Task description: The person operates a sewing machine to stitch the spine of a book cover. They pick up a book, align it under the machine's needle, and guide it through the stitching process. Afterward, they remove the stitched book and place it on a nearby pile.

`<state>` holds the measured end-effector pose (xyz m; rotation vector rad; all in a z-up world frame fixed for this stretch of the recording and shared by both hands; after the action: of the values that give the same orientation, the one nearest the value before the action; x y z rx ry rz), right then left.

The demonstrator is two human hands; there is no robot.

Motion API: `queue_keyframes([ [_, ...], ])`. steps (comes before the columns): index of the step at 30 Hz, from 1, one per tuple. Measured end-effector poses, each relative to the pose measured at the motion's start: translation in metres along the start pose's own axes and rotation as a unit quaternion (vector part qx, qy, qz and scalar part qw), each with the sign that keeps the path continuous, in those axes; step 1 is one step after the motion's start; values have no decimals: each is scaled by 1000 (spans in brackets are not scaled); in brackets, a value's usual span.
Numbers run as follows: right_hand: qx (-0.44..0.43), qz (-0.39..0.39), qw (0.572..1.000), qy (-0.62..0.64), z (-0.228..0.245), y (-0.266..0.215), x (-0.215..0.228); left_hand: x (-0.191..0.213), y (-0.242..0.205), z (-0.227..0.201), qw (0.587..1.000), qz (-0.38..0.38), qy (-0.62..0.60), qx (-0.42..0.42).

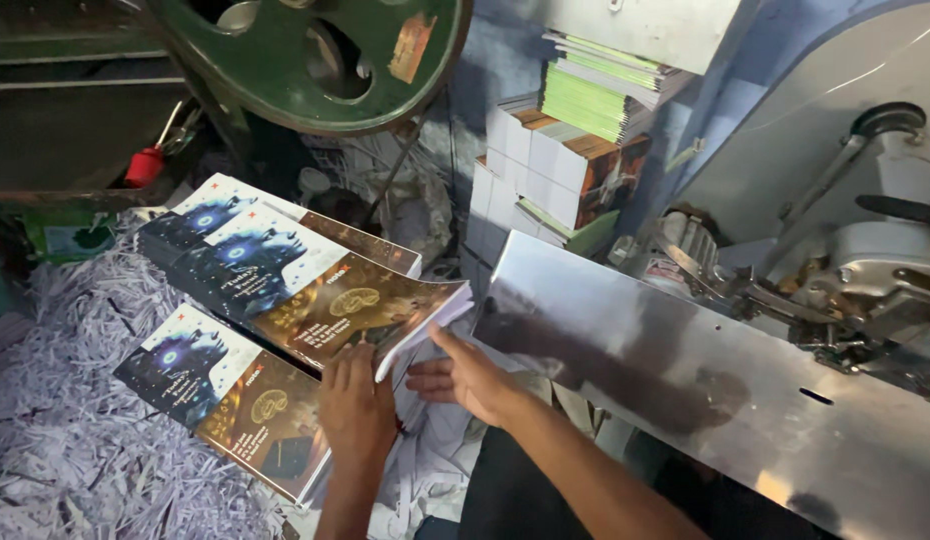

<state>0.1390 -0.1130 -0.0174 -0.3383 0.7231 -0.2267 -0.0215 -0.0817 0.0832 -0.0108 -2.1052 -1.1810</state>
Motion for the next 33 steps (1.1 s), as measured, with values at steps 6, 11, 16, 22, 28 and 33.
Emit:
queue_keyframes([
  [6,29,-21,993,114,-1,36,-3,-8,-19,-9,999,10,5,33],
  [11,30,-59,997,48,5,28,16,-16,-41,-24,999,30,-12,24],
  [16,79,-117,990,-15,11,13,55,-14,-50,-45,995,68,-72,1],
  [22,119,-118,984,-59,28,-23,95,-30,-39,-51,979,148,-136,-18],
  [28,171,-148,963,-145,45,-43,144,-78,25,-29,964,151,-217,11],
  [33,172,-129,962,-168,59,-64,149,-128,88,-31,957,144,-216,-129],
])
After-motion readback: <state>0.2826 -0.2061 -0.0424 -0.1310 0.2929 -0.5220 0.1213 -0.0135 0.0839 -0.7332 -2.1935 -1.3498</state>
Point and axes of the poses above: each hand's wrist, its own y-axis towards the middle knuckle, its own x-axis out of the back of the hand, z = x × y, the point moved 6 cm from there along y, towards the middle knuckle, and after that the axes turned 5 degrees about y, right-handed, at the moved point
